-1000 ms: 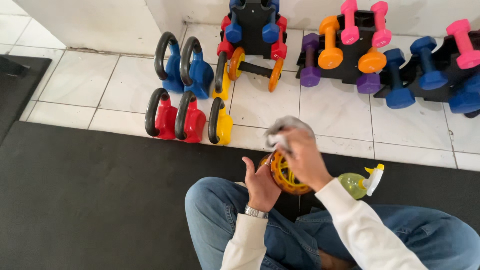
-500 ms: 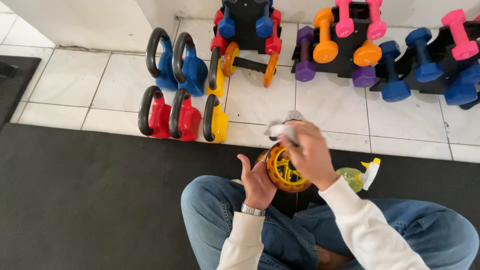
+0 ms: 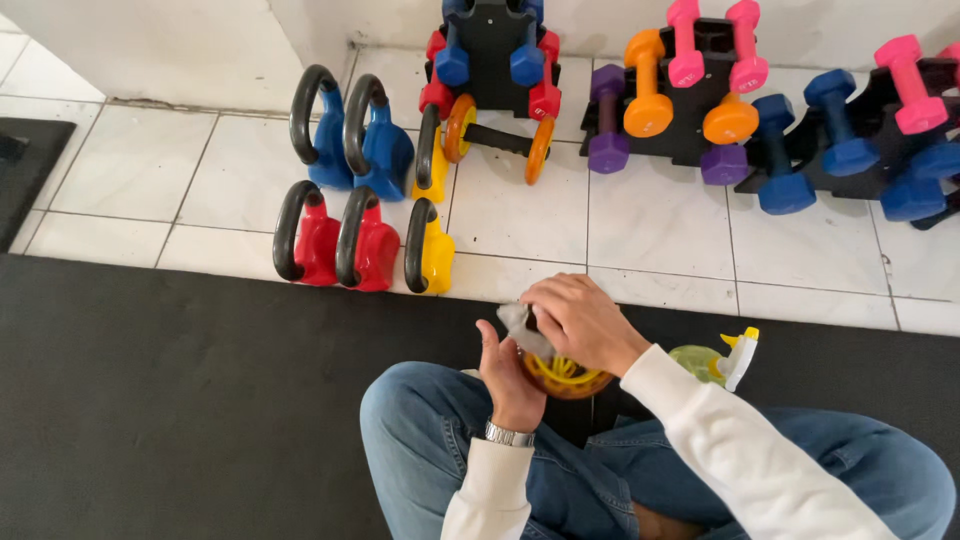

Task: The person sits on the floor and cleans a yellow and orange dumbbell using a spray bottle and a cloth. They spray the dumbbell and wipe it thoroughly, rotating it to clean all sides, then place it on the floor.

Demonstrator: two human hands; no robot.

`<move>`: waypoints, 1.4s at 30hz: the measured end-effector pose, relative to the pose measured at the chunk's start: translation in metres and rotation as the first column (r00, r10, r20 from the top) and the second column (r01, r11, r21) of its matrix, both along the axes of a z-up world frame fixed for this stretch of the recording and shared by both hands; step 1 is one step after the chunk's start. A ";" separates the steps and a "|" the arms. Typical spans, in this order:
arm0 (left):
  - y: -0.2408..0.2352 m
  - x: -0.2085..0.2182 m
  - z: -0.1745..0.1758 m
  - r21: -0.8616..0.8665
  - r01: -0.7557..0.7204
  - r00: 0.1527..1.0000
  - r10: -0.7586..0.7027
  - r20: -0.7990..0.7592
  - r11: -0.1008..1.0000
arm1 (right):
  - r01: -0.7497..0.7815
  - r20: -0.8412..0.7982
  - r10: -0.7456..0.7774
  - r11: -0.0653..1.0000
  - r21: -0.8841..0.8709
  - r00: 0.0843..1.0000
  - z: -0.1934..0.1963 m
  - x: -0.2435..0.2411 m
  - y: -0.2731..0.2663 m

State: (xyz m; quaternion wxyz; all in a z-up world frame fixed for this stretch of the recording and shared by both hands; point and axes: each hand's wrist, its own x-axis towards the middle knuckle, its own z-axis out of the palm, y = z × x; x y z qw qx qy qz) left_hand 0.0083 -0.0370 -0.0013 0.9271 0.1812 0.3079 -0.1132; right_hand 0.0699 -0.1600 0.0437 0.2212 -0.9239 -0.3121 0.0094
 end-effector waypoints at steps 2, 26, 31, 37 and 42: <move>0.002 -0.001 0.023 0.005 -0.025 0.999 0.025 -0.034 1.000 | 0.084 -0.124 -0.075 0.994 0.067 0.989 0.007 0.010 0.000; -0.010 -0.003 0.019 0.253 -0.285 0.946 0.314 -0.080 0.924 | 0.796 -0.900 -0.077 -0.437 0.417 0.429 -0.035 -0.118 0.042; -0.010 -0.030 -0.001 0.284 -0.335 0.929 0.365 -0.056 0.898 | 0.796 -0.854 -0.338 -0.339 0.502 0.395 -0.052 -0.104 0.021; 0.036 -0.018 0.012 0.681 -0.015 0.971 -0.152 0.185 0.732 | 0.810 -0.786 -0.201 0.192 0.554 0.585 -0.079 -0.044 -0.046; 0.040 0.045 0.025 0.995 0.089 0.658 -0.752 -0.033 0.034 | 0.624 -0.787 0.132 0.536 0.568 0.603 -0.051 -0.011 -0.039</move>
